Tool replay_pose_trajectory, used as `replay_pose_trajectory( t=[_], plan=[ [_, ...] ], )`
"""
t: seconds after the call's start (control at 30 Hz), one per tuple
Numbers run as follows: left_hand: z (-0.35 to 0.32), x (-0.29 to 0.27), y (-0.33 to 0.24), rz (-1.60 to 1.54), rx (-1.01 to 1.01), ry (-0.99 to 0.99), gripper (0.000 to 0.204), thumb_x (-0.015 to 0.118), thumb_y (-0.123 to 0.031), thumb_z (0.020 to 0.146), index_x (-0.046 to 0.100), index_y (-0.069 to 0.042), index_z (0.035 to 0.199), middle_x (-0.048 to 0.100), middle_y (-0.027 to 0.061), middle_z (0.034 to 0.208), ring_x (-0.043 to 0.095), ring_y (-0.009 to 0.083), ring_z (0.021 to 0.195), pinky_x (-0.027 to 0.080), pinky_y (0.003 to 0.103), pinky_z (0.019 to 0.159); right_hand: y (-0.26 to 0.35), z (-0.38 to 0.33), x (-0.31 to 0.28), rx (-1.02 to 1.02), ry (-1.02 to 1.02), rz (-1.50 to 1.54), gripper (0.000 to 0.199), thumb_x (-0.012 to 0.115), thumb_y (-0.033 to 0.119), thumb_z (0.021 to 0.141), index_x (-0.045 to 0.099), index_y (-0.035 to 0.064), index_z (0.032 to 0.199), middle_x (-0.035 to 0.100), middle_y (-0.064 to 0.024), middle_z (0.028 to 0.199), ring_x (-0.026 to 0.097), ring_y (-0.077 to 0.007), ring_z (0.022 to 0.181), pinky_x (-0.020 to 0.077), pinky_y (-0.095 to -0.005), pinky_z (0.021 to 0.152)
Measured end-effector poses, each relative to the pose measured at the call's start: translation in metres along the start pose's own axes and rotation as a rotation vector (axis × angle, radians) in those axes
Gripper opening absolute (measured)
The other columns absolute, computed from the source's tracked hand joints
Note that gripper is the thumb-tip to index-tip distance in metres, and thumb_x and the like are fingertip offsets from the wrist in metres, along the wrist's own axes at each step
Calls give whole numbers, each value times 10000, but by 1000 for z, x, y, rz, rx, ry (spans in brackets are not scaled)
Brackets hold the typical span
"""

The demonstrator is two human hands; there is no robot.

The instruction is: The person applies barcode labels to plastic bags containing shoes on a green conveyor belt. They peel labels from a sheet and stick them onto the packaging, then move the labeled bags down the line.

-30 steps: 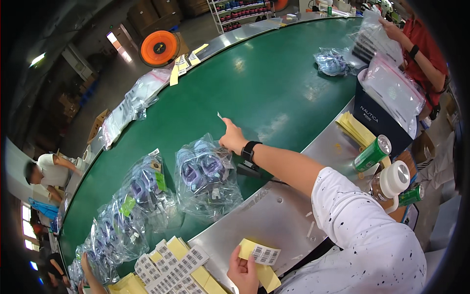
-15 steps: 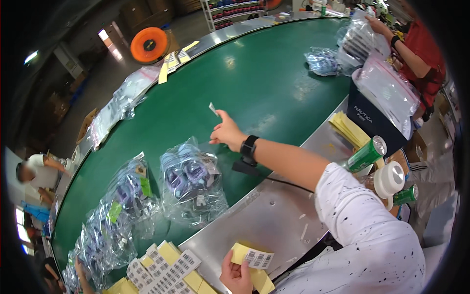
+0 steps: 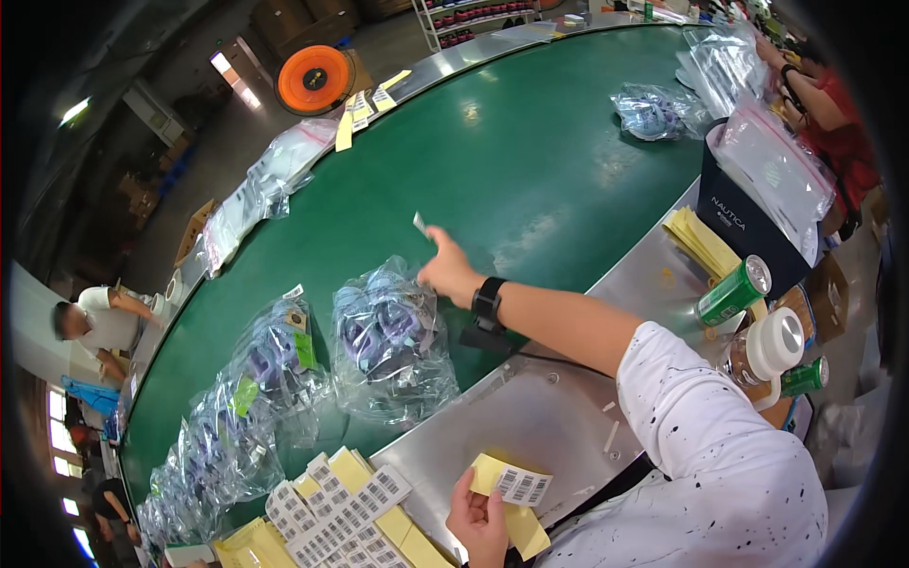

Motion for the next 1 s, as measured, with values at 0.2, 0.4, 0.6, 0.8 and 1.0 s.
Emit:
replay_pose_trajectory(
  t=[0.2, 0.4, 0.6, 0.8, 1.0],
  plan=[
    [1, 0, 6, -21, 5, 21, 413, 531, 68, 829, 450, 56, 1235, 627, 140, 954, 625, 144, 831, 493, 240, 737, 32, 15, -55, -144, 12, 83, 793, 617, -67, 734, 237, 100, 1410, 589, -63, 736, 490, -91, 545, 363, -236, 429],
    [2, 0, 9, -21, -8, 31, 432, 534, 80, 811, 451, 59, 1234, 624, 153, 963, 629, 153, 833, 494, 246, 738, 20, 12, -104, -87, -113, 18, 389, 672, 26, 749, 576, 18, 1126, 609, -33, 765, 521, -110, 582, 402, -266, 481],
    [4, -1, -5, 99, -13, 47, 413, 570, 40, 825, 498, 27, 1231, 543, 48, 804, 493, 96, 687, 397, 215, 612, -4, 41, -83, 222, 3, 151, 117, 683, 89, 767, 572, 52, 764, 515, -35, 764, 500, -145, 699, 420, -301, 547],
    [4, -1, -13, 93, 10, 12, 406, 583, 30, 810, 543, 0, 1213, 434, -30, 675, 354, 56, 579, 304, 198, 518, -15, 46, -44, 337, 156, 87, 113, 663, 58, 777, 561, 15, 749, 470, -35, 675, 422, -108, 551, 366, -255, 432],
    [3, 0, -8, 52, -23, 32, 411, 571, 32, 817, 527, 4, 1226, 451, -29, 691, 374, 52, 583, 315, 190, 524, -21, 52, -36, 273, 113, -48, 126, 669, 31, 744, 568, -7, 680, 468, -43, 586, 408, -115, 484, 315, -275, 399]
  ],
)
Point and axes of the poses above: each hand's wrist, its own z-axis towards the middle knuckle, its own x-axis out of the palm, y = z × x, the point moved 10 cm from there along z, towards the middle knuckle
